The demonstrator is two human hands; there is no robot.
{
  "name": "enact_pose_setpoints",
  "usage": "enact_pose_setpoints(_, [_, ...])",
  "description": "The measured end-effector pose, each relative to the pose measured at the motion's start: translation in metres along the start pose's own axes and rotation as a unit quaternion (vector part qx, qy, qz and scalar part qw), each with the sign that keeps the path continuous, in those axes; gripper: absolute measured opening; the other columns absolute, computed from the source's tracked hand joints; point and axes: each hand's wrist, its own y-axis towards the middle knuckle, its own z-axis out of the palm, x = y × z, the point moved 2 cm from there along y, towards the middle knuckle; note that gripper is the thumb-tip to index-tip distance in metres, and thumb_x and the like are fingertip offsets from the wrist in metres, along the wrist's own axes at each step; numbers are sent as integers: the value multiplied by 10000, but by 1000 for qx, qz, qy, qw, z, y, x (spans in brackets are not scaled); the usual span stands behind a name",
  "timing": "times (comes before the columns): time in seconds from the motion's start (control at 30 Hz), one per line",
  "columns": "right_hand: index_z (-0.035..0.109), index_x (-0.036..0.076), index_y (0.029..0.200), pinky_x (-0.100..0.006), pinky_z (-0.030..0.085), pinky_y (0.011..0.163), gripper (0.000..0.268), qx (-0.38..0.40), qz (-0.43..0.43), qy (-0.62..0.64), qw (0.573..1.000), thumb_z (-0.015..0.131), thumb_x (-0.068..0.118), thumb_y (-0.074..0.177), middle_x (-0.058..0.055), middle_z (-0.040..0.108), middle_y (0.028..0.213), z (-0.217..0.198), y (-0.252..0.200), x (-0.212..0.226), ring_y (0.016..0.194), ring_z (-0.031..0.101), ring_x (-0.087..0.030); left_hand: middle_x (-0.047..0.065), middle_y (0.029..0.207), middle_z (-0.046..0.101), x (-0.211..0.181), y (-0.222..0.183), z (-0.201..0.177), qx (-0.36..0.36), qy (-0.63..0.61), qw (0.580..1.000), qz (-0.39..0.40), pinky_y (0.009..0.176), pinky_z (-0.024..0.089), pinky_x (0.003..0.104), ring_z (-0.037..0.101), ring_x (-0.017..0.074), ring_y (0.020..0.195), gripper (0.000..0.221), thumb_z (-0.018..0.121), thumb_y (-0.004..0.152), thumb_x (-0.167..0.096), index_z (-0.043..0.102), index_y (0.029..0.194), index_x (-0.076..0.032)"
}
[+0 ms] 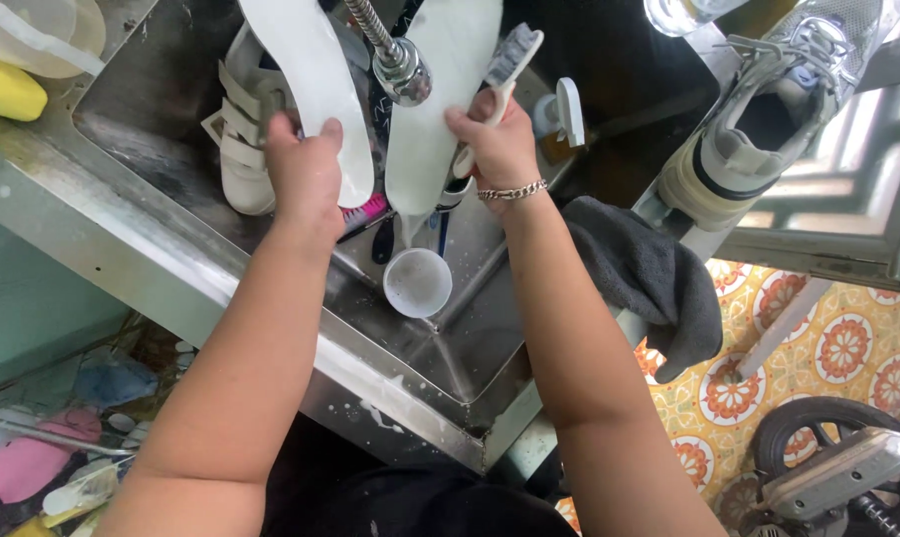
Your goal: Clean a shoe insole using a brush and cleaning foam at a sink.
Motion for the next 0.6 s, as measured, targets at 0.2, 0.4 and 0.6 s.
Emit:
enact_pose_setpoints(0.2, [605,100,866,-344,636,725,140,-58,26,70,996,696,-6,857,-49,709,844,12,-19,56,751,721,-173,164,1149,699,18,12,3,29,-22,999,-35,834,610,391,724,271,998,356,550,930,20,478,1278,-2])
enact_pose_setpoints(0.4, [473,144,827,-335,603,696,316,-54,-51,136,988,724,-19,930,-41,633,815,-12,-35,66,729,677,-162,131,1198,718,21,2,17,108,80,991,-8,913,565,363,709,236,1078,409,601,880,67,585,1281,-13])
enact_pose_setpoints(0.6, [475,147,849,-323,597,698,319,-56,-56,157,984,739,-9,934,-24,613,805,-19,-52,70,731,666,-147,104,1220,723,29,-17,33,259,-20,954,-152,947,576,378,711,232,1090,438,591,901,23,614,1331,-58])
